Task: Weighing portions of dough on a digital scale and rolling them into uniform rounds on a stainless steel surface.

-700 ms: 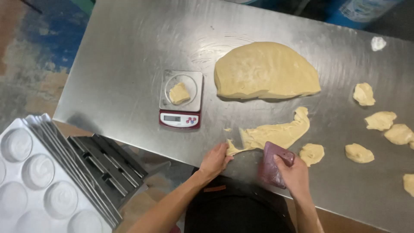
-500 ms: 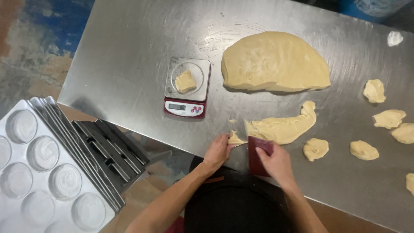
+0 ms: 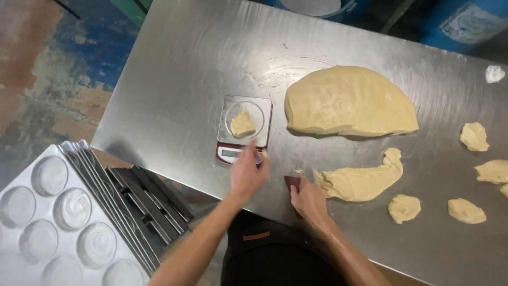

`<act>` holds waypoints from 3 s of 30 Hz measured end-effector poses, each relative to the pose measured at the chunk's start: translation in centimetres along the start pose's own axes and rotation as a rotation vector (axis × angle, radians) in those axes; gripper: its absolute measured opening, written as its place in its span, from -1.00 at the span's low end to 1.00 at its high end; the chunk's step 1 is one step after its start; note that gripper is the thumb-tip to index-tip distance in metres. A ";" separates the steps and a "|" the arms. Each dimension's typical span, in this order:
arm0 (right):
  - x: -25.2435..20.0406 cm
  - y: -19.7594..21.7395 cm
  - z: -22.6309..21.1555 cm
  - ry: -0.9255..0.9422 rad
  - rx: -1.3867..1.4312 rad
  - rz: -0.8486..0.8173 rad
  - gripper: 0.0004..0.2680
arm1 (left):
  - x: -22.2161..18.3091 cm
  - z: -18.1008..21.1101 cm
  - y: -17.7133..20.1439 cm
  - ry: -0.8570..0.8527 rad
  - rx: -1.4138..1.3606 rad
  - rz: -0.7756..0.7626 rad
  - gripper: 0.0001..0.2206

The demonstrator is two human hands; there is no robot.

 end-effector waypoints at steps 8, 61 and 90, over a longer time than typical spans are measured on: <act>-1.3 5.2 3.3 -0.218 0.101 0.066 -0.73 | 4.7 4.2 1.0 -0.396 0.240 0.171 -0.20; -8.8 6.3 6.6 -0.566 0.161 0.341 -0.67 | -8.5 4.6 -12.4 -0.605 -0.101 -0.781 -0.68; -3.3 0.4 3.4 -0.459 0.179 0.255 -0.72 | 7.2 -1.9 2.7 -0.326 -0.036 0.010 -0.55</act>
Point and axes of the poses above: each hand's wrist, its own x-axis towards the middle knuckle, its own y-axis out of the back of the hand, z = x × y, the point moved 10 cm from there along x, towards the middle knuckle, and after that the axes turned 6 degrees about z, right-handed, at the moved point
